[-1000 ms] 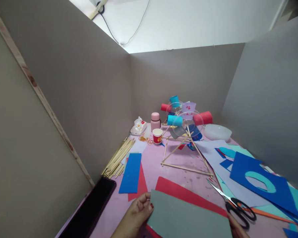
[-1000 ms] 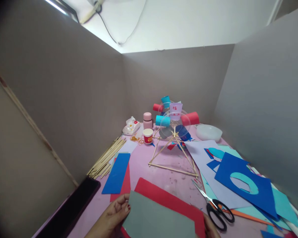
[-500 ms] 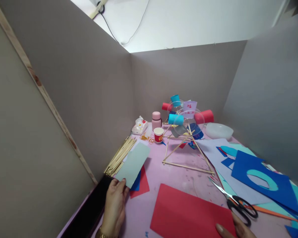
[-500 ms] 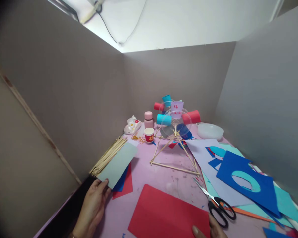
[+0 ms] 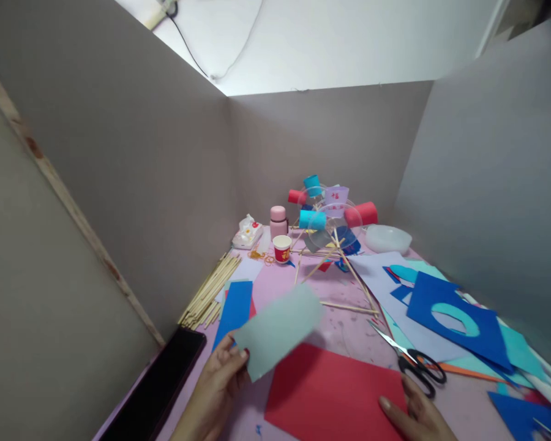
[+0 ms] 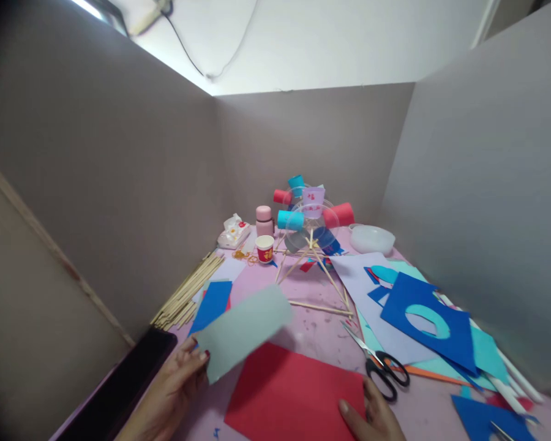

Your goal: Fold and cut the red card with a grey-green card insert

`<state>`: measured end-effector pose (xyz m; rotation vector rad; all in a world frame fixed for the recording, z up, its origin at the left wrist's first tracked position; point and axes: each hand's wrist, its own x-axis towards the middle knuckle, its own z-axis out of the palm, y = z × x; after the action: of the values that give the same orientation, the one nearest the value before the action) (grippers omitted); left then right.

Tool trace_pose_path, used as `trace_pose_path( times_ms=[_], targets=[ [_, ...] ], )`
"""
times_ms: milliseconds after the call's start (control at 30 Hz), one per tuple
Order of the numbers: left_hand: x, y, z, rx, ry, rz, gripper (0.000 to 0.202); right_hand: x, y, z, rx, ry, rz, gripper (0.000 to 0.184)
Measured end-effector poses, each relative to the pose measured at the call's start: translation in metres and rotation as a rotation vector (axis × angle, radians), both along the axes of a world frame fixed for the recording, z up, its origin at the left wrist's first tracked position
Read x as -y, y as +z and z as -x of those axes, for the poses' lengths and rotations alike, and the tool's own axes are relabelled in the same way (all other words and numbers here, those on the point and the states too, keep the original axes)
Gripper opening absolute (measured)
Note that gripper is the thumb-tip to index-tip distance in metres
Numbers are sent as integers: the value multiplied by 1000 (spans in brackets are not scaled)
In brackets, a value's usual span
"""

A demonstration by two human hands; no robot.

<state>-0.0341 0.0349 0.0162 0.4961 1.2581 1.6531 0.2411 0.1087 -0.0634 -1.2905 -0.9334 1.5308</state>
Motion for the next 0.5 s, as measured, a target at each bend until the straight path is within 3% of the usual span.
trace_pose_path(
  times_ms=[67, 133, 233, 367, 500],
  targets=[
    [1, -5, -8, -96, -243, 67, 29, 3, 8, 1, -102, 32, 6, 74],
    [1, -16, -13, -323, -371, 122, 23, 5, 19, 0, -185, 64, 32, 70],
    [0, -33, -18, -643, -311, 145, 20, 8, 34, -1, -190, 86, 96, 66],
    [2, -42, -26, -814, -295, 183, 23, 10, 40, -1, -245, 150, 52, 72],
    [2, -48, -31, -931, -147, 169, 31, 13, 38, 1, -296, 223, -2, 88]
  ],
)
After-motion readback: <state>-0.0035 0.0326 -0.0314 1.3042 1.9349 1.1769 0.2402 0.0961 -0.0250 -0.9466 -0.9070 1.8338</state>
